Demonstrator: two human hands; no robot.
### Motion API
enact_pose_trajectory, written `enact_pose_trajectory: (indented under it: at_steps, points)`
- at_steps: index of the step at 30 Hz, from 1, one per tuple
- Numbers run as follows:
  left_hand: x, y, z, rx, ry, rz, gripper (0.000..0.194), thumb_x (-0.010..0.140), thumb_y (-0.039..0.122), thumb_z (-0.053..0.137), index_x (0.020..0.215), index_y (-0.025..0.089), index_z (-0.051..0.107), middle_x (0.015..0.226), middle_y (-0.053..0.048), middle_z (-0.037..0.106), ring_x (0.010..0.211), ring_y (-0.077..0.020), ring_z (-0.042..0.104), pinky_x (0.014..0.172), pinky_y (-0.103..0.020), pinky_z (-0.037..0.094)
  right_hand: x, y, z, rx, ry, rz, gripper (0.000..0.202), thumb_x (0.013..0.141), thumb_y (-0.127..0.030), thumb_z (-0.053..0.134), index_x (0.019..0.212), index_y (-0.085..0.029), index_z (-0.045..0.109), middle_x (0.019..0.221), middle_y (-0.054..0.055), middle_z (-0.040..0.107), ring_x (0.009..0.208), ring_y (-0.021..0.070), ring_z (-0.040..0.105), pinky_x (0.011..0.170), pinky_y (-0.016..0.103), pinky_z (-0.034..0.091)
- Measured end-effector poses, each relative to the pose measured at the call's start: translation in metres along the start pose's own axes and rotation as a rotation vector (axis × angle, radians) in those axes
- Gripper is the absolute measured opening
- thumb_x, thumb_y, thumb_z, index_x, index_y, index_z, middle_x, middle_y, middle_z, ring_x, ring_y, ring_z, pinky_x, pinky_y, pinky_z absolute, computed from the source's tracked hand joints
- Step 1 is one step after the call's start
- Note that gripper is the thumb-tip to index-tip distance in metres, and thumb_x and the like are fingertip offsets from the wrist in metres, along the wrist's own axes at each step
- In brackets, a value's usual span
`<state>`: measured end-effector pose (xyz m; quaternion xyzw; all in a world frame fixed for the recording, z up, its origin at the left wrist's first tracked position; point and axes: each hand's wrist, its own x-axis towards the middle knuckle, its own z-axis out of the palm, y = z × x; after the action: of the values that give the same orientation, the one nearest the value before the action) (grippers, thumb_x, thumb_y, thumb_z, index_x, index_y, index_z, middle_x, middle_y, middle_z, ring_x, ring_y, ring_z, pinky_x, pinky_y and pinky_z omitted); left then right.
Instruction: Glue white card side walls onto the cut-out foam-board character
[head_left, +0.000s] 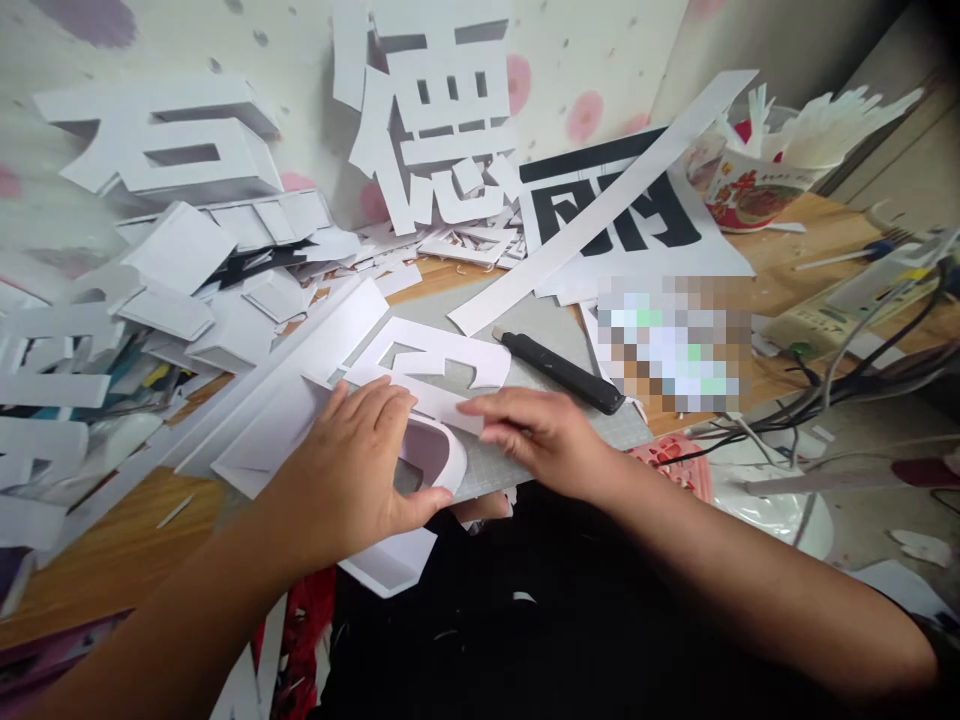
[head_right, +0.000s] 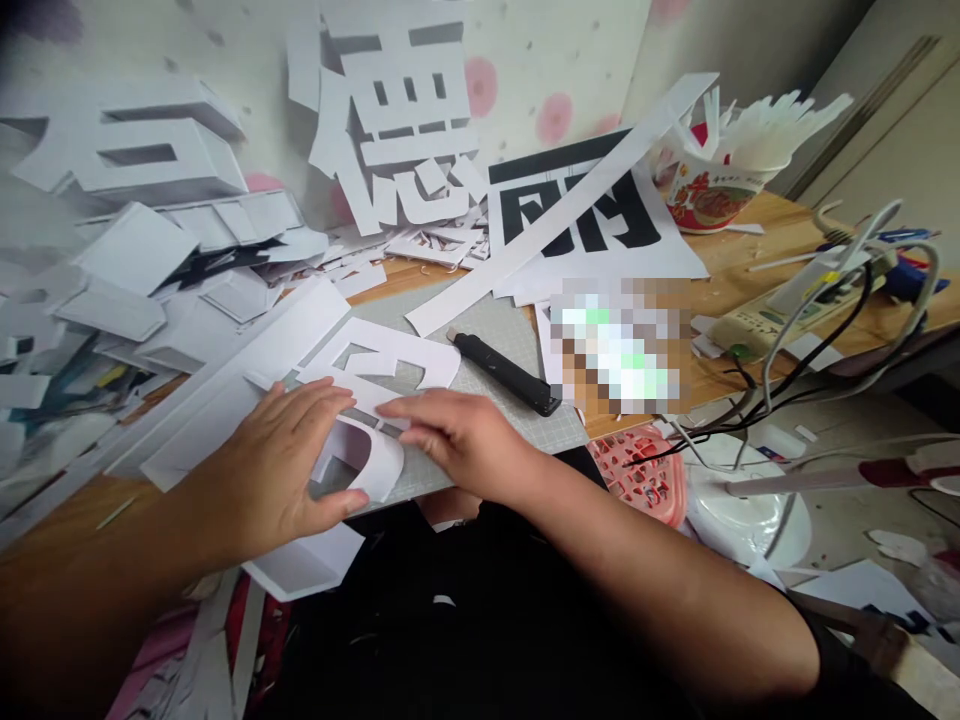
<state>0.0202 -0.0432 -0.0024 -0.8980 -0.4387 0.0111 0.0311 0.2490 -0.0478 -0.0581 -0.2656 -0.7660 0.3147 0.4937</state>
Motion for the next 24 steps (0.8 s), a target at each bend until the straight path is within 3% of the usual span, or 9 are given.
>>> enact_pose_trajectory:
  at_steps: [1,3,8,14,19,24]
  points:
    - [0.0,0.0,0.0,0.005,0.0,0.001,0.072,0.071,0.056,0.065,0.123,0.008,0.047,0.129,-0.023,0.054,0.13,-0.0404,0.043,0.11,-0.066,0.03,-0.002,0.004,-0.003,-0.013,0.063,0.025,0.015,0.093,-0.014,0.058,0.105,-0.015,0.067,0.089,0.005,0.067,0.078,0.0141,0.063,0.071,0.025,0.05]
    - [-0.001,-0.001,0.001,0.015,0.005,0.009,0.072,0.071,0.052,0.064,0.126,0.009,0.044,0.131,-0.023,0.053,0.131,-0.0404,0.042,0.11,-0.066,0.03,-0.003,0.007,-0.007,-0.062,0.063,0.077,0.012,0.091,-0.011,0.059,0.096,-0.013,0.07,0.085,0.006,0.064,0.076,0.0147,0.062,0.07,0.026,0.051]
    - [-0.005,-0.003,0.004,0.038,0.027,0.064,0.071,0.074,0.046,0.06,0.131,0.01,0.037,0.133,-0.025,0.049,0.132,-0.0414,0.041,0.11,-0.067,0.03,0.002,0.0,-0.007,-0.16,-0.188,0.146,0.011,0.086,-0.011,0.069,0.097,-0.011,0.071,0.092,0.009,0.062,0.081,0.0168,0.061,0.072,0.026,0.049]
    - [-0.006,-0.002,0.001,0.032,-0.017,0.063,0.078,0.074,0.046,0.058,0.137,0.012,0.029,0.138,-0.024,0.043,0.135,-0.0407,0.036,0.114,-0.066,0.024,0.017,-0.001,-0.002,-0.323,-0.432,0.153,0.012,0.091,-0.022,0.066,0.093,-0.01,0.07,0.086,0.006,0.061,0.076,0.0169,0.055,0.07,0.027,0.044]
    - [-0.006,-0.002,-0.002,0.019,-0.038,0.049,0.086,0.072,0.05,0.061,0.141,0.013,0.025,0.139,-0.022,0.043,0.134,-0.0398,0.038,0.115,-0.064,0.023,0.019,0.0,0.002,-0.482,-0.435,0.103,0.017,0.092,-0.028,0.065,0.085,-0.013,0.068,0.079,0.002,0.058,0.065,0.0154,0.051,0.06,0.027,0.038]
    - [-0.005,-0.002,-0.001,0.017,-0.029,0.061,0.081,0.074,0.05,0.058,0.139,0.011,0.029,0.136,-0.023,0.045,0.129,-0.0403,0.042,0.113,-0.065,0.025,0.017,-0.003,0.004,-0.6,-0.444,0.094,0.017,0.093,-0.031,0.063,0.086,-0.016,0.068,0.079,0.003,0.059,0.065,0.0181,0.052,0.056,0.03,0.034]
